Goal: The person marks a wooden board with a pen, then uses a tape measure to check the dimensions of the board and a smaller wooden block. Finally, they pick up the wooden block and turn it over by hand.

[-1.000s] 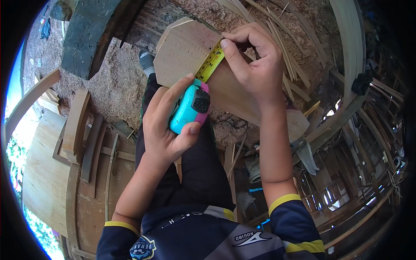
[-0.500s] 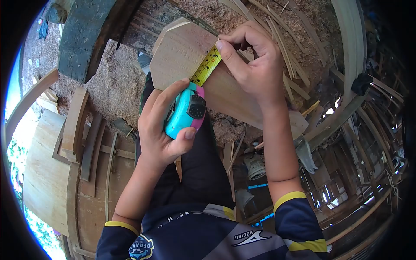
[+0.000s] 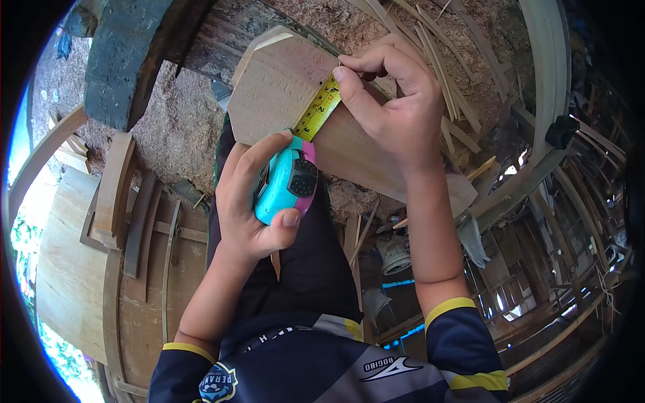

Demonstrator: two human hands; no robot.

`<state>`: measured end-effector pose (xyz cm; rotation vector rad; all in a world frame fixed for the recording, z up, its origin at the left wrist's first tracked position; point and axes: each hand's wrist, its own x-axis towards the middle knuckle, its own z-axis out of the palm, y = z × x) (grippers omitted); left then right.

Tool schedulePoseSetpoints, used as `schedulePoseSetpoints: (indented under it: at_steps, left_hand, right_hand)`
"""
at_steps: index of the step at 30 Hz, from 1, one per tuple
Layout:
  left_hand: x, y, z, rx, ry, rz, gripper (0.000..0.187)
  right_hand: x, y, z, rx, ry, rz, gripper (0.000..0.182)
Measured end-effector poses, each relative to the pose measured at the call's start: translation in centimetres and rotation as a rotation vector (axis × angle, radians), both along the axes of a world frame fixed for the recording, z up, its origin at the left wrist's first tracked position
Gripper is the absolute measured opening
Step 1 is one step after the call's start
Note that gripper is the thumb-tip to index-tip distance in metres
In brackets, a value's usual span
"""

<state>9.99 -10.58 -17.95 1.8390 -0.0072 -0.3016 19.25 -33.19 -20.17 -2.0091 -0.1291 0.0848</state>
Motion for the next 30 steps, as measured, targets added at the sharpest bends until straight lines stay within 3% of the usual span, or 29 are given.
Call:
schedulePoseSetpoints:
  at_steps: [8, 16, 30]
  left_hand:
    - [0.0, 0.1, 0.0, 0.024, -0.008, -0.021, 0.084]
    - [0.0, 0.0, 0.0, 0.022, -0.012, -0.023, 0.083]
    - [0.1, 0.1, 0.2, 0.007, 0.031, -0.033, 0.084]
  right_hand:
    - [0.0, -0.6, -0.1, 0.111, 0.046, -0.025, 0.004]
    - [0.2, -0.1, 0.4, -0.027, 0.026, 0.025, 0.013]
    - [0.2, 0.1, 0.5, -0.013, 0.061, 0.024, 0.015]
